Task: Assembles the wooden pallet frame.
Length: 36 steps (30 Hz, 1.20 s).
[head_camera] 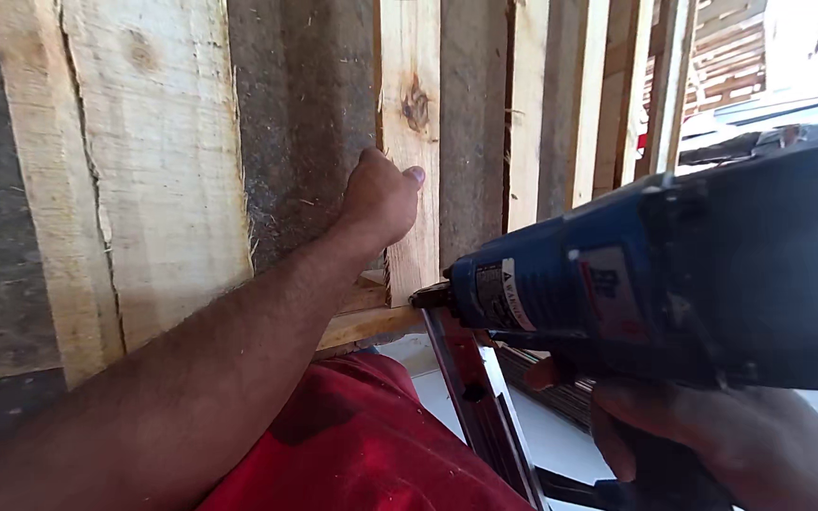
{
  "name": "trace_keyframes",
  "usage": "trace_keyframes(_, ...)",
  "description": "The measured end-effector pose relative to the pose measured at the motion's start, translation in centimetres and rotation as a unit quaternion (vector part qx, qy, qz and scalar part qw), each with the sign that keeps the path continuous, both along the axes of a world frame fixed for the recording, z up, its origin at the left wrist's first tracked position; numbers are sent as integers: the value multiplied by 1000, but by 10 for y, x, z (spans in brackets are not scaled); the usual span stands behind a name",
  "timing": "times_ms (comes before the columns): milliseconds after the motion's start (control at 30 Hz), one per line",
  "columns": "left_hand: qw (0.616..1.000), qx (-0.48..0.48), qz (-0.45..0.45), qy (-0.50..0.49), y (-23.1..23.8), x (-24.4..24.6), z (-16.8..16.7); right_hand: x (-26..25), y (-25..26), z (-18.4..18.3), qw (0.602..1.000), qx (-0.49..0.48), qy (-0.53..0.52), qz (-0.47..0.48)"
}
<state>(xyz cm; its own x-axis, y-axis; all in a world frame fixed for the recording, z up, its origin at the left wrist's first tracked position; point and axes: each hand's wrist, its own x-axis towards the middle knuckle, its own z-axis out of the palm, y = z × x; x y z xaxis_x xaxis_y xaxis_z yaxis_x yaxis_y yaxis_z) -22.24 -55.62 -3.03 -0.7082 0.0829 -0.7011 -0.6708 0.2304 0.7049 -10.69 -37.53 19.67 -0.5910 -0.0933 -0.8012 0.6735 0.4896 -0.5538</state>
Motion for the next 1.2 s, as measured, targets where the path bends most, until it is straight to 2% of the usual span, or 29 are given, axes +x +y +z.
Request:
trace_keyframes(100, 1000, -1, -4, -5, -1, -1, 3, -4, -2, 0, 1000, 25, -5, 3)
trace_keyframes(267, 1000, 1, 0, -7, -1, -3, 3, -5, -1, 2, 999, -24, -7, 21)
trace_keyframes(467, 1000, -1, -3, -8, -1, -2, 3, -7, -8, -2, 998, 38, -4, 41)
trace_keyframes(600, 1000, -8, -2, -5, -1, -1, 2, -10, -4, -2, 999, 40, -9, 35)
trace_keyframes(700, 992, -46, 48, 103, -17, 3, 17, -3, 8, -7, 1000, 8, 4, 7)
trace_keyframes(800, 966, -69, 68, 241, -62, 14, 47, 8, 24, -12, 997, -71, -13, 30)
trace_keyframes(900, 919, -176, -26, 351, -117, 15, 63, 15, 17, -13, 993, -85, -12, 78)
trace_keyframes(967, 860, -261, -170, 404, -154, 7, 58, 22, 34, -21, 986, -124, -10, 107)
trace_keyframes(1000, 815, -291, -264, 425, -171, 0, 50, 27, 39, -24, 985, -126, -11, 118)
trace_keyframes(1067, 721, -315, -425, 448, -194, -11, 30, 36, 33, -23, 989, -82, -7, 119)
trace_keyframes(1133, 645, -315, -526, 457, -204, -15, 14, 46, 17, -19, 993, -34, 4, 113)
trace_keyframes(1200, 613, -274, -563, 482, -207, -17, 8, 53, -2, -16, 993, -5, 12, 115)
